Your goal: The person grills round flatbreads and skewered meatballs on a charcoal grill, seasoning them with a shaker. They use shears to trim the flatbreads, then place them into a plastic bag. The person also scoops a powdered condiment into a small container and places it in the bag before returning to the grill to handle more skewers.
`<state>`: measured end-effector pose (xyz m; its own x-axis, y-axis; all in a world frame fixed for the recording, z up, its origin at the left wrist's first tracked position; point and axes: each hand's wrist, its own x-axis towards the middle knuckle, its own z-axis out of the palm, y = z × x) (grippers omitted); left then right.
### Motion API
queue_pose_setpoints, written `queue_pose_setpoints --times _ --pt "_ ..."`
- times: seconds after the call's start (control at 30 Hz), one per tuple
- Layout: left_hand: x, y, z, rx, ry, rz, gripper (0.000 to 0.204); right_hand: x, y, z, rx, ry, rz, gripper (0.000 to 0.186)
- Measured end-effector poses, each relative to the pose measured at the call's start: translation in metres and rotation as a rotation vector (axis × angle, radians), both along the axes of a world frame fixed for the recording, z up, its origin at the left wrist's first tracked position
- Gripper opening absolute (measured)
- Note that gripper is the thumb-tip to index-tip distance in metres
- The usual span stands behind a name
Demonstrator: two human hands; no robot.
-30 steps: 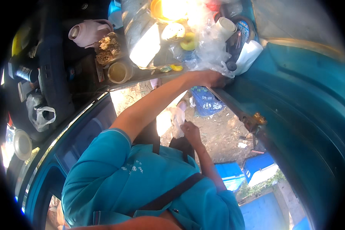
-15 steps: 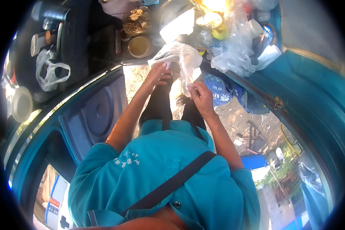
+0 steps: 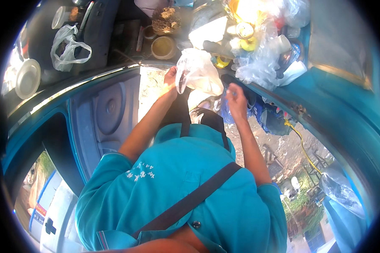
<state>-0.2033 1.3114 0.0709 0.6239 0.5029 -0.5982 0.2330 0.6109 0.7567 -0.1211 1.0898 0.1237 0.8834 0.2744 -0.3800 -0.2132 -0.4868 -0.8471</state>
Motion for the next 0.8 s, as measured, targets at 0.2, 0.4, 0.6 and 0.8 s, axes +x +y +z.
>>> queue_pose_setpoints --times 0.2,0.4,0.6,0.8 --pt "0.003 -0.005 0.007 0.224 -0.027 -0.15 0.013 0.016 0.072 0.071 0.071 -0.286 0.606 0.018" --pt "0.01 -0.015 0.06 0.619 -0.16 -0.654 0.014 0.023 0.083 -0.033 0.214 0.283 0.721 0.025" --pt "0.0 -0.025 0.085 0.585 -0.243 -1.08 0.018 0.039 0.104 -0.065 0.668 0.696 0.341 0.033" --pt "-0.019 -0.042 0.08 0.514 -0.388 -1.203 0.025 0.035 0.082 -0.02 0.77 0.672 0.06 0.047"
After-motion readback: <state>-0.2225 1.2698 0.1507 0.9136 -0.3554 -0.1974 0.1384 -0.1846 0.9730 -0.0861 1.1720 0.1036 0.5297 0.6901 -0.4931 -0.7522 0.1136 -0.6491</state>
